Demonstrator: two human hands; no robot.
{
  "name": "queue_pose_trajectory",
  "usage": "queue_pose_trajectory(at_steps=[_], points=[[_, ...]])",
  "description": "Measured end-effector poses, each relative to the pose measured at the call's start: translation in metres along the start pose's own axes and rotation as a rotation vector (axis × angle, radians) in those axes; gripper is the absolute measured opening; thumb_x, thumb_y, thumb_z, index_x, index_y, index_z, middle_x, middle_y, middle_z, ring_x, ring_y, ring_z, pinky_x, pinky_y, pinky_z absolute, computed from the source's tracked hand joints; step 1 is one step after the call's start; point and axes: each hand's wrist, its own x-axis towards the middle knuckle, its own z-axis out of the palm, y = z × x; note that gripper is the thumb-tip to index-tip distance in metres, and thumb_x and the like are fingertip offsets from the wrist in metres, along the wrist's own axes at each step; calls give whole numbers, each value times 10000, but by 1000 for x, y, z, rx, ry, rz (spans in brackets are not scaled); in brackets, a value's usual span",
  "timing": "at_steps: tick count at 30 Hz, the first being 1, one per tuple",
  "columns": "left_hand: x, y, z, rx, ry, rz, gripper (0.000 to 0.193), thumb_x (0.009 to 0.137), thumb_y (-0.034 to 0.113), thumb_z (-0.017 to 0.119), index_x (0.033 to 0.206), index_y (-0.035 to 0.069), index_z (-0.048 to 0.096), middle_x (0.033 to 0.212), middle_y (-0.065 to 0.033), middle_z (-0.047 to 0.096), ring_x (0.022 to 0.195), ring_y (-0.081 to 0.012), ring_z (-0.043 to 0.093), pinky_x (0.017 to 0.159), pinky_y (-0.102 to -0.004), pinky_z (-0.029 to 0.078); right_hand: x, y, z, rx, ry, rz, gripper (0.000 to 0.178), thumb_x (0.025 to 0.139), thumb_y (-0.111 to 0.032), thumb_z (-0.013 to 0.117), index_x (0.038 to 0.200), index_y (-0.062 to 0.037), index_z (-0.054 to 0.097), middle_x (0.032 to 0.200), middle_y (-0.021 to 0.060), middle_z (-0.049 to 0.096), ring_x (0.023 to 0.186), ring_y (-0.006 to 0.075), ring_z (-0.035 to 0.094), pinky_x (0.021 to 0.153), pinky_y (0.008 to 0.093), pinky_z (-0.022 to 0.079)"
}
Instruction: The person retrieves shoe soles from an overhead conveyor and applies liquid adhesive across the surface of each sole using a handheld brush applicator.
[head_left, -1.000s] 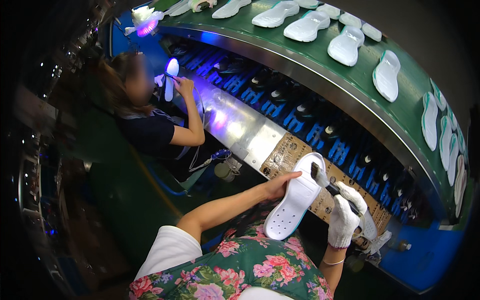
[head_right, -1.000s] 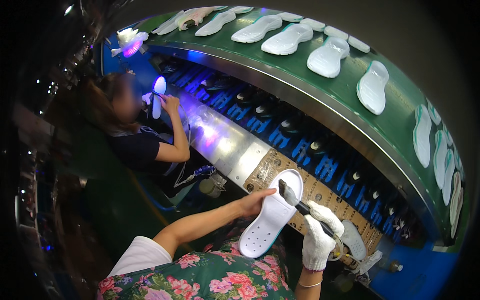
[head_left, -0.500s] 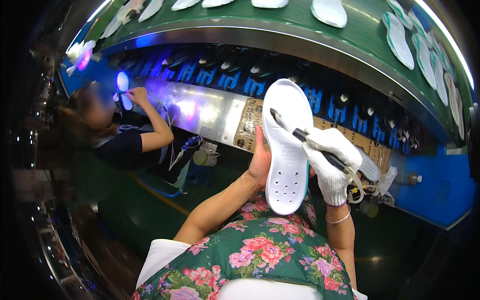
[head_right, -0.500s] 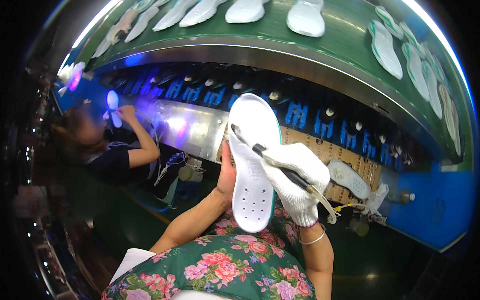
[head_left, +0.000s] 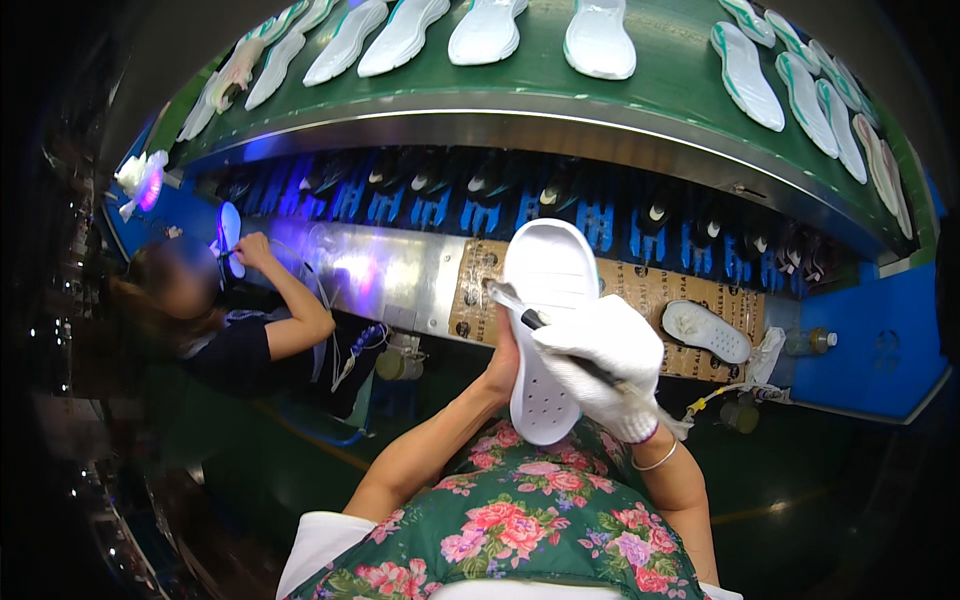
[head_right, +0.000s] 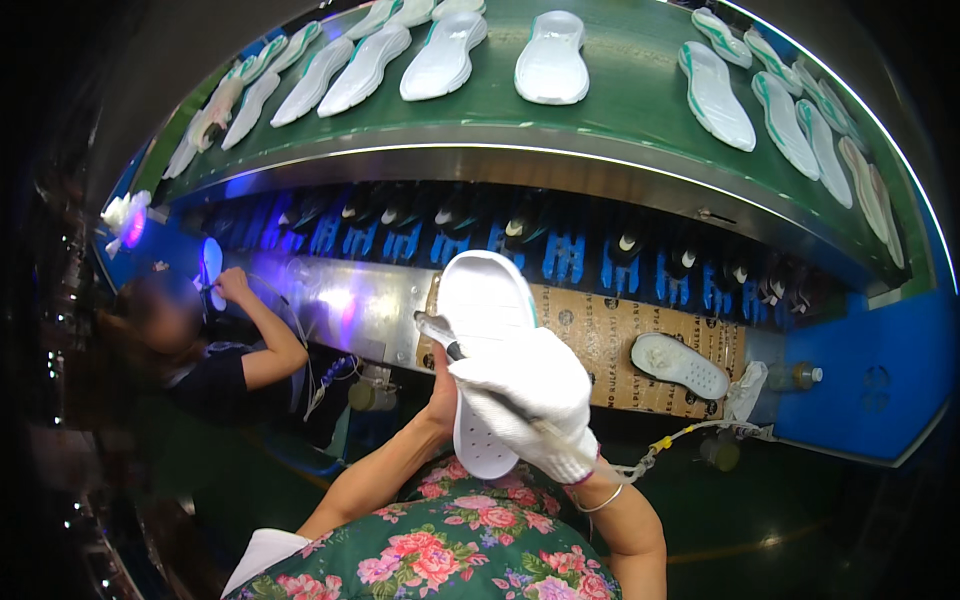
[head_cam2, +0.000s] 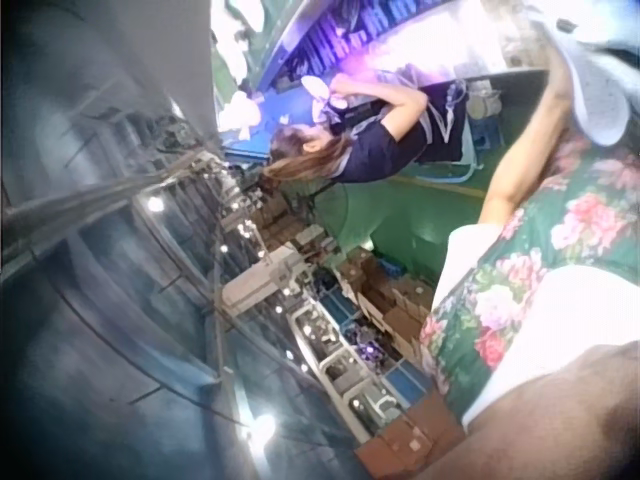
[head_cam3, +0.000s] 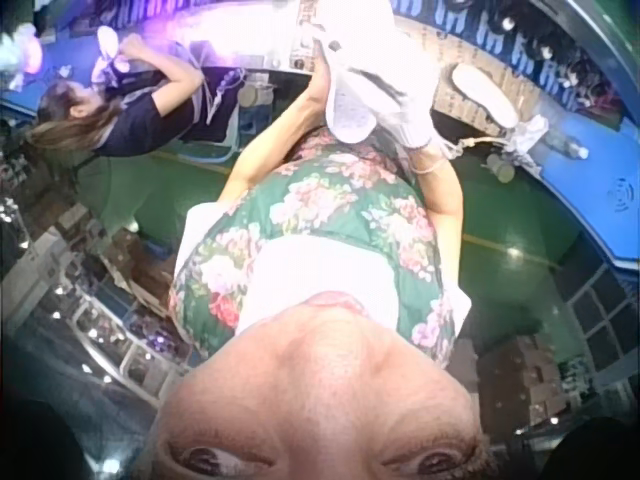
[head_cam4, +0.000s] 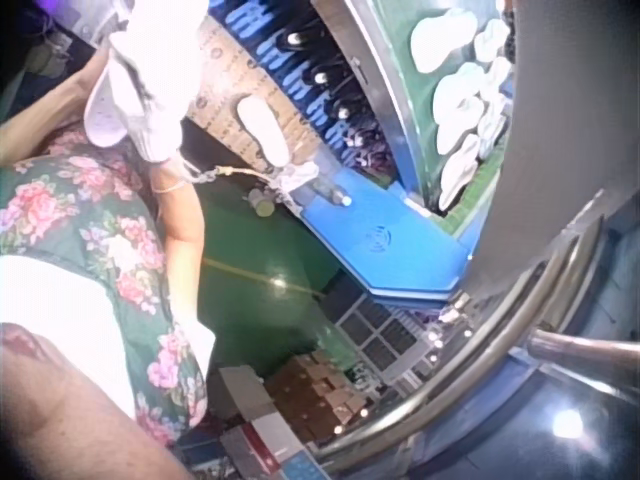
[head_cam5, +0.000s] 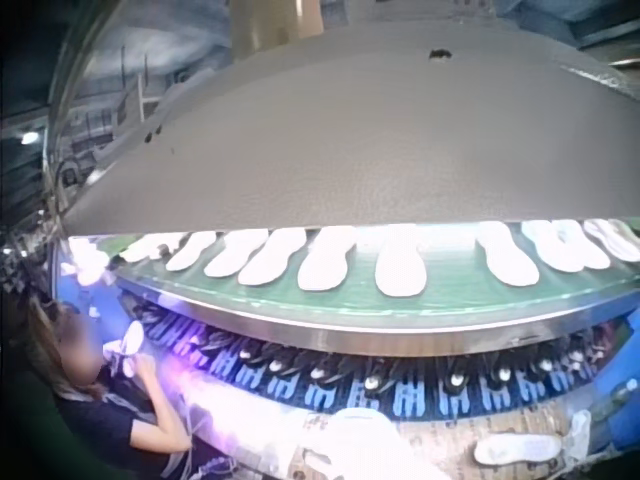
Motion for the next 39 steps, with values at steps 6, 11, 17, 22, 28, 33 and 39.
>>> queue_pose_trajectory(at_steps=[6,11,17,22,28,33,39], points=[[-1,2,-10,-216,-174,120,1037,849,844,41,1519,86,268,1453,-180,448,1324,-294,483,1094,-434,432,5,7,0,-95,48,-45,272,711,8,760,966,-85,748,934,90,715,808,242,676,738,346,532],[-4,23,-19,27,-39,91,1070,821,875,124,1529,81,236,1470,-161,433,1326,-294,476,1110,-455,414,3,6,10,150,-32,-50,214,672,-31,771,876,-95,764,844,72,726,755,237,680,705,341,523],[10,37,-20,58,76,123,985,877,831,102,1525,106,258,1450,-136,454,1312,-279,490,1096,-448,425,6,22,11,-107,30,-192,268,729,-39,756,990,-99,748,940,77,731,833,255,683,722,355,521],[17,27,-59,-271,-196,199,1052,823,891,197,1519,105,267,1424,-137,472,1269,-281,521,1051,-464,470,-9,19,25,119,-43,-178,289,677,-24,793,953,-100,758,933,81,740,816,229,689,723,322,525],[13,42,-49,-320,-49,145,1148,742,959,185,1429,59,375,1199,-242,569,1013,-331,639,797,-464,579,-18,11,25,-54,-64,-205,314,714,-25,762,1018,-99,740,989,92,733,827,255,689,735,366,508],[8,43,-56,-471,-219,-13,1199,661,1003,287,1301,6,474,1042,-238,602,889,-381,637,705,-517,572,-23,9,34,279,-153,-169,329,678,-31,812,986,-128,747,974,79,737,807,235,696,707,335,513],[24,53,-57,-458,-285,73,1176,645,998,353,1283,23,508,1063,-219,605,898,-371,621,736,-519,556,-33,16,47,56,-204,-211,321,678,-19,796,987,-81,734,949,95,728,787,247,692,672,349,518]])
